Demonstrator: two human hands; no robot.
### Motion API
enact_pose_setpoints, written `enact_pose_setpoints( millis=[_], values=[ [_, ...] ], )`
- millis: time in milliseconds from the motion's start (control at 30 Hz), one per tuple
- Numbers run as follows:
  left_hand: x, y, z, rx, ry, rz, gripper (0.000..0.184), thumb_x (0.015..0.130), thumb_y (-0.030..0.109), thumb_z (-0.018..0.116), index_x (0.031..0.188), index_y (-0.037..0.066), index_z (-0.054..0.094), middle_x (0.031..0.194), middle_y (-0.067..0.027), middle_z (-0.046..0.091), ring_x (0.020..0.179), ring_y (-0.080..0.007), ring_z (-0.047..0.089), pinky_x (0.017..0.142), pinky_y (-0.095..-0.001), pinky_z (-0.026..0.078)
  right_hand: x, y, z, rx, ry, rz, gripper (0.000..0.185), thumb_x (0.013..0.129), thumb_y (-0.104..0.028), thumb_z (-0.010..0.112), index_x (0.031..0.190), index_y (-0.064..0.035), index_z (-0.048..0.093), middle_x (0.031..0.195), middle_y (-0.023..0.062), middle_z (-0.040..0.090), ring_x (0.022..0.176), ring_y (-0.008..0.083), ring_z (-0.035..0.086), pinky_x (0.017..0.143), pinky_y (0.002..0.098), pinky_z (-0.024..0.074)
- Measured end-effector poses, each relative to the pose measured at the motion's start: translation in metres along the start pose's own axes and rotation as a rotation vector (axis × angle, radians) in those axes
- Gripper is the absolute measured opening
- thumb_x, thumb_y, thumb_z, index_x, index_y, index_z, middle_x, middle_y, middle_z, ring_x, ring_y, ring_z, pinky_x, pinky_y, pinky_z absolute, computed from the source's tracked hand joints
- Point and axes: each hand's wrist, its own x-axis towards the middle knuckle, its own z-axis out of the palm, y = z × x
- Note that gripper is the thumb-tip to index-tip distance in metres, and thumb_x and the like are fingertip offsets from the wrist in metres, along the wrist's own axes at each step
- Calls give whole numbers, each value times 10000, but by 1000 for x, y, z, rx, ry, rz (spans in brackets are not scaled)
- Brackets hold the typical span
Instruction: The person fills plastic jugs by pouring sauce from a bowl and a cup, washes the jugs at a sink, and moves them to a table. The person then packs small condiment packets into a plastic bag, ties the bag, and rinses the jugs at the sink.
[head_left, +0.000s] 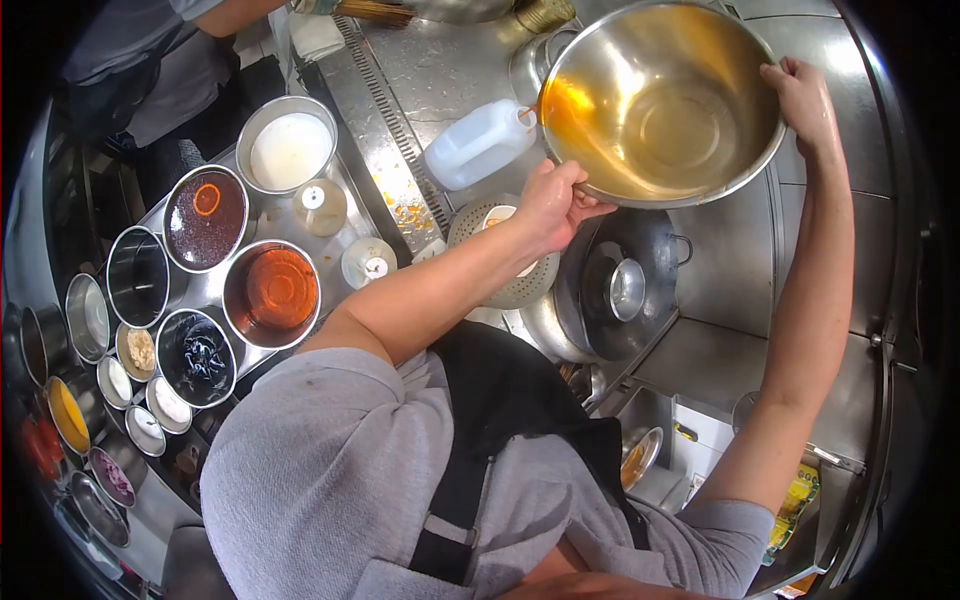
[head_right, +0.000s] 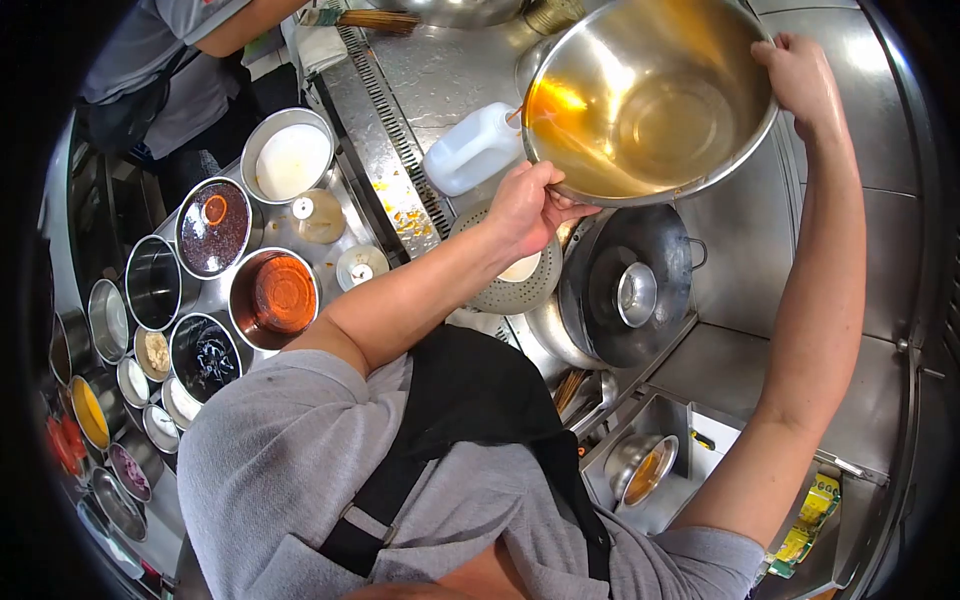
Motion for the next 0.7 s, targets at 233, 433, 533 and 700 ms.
enact_pose_setpoints(
  millis=[233,433,533,700],
  values=[
    [-5,11,2,321,129,28,176,822,17,492,990,-23,527,735,-72,567,565,-149,569,652,-393,596,-74,115,49,484,-6,385,185,857,-155,638,715,-75,551,622,-23,500,524,87,435,460,274,326],
    [24,6,-22,792,176,142,195,804,16,552,993,-22,526,769,-97,593,546,-160,587,534,-344,549,-230,205,174,1128,120,783,194,960,-250,606,880,-77,566,732,13,567,618,104,537,559,288,475],
    [57,-5,-45,1366,144,332,224,775,32,595,979,-34,532,773,-93,597,579,-170,604,481,-313,513,-341,189,184,1320,270,991,180,972,-255,587,998,-79,568,785,27,592,628,125,576,599,315,536],
    [88,-14,-25,1248,206,324,194,840,44,598,959,-1,451,749,-125,606,546,-185,620,416,-331,487,-548,188,186,1396,453,1223,188,971,-242,585,1068,-81,577,799,32,597,636,121,589,588,320,553]
  ],
)
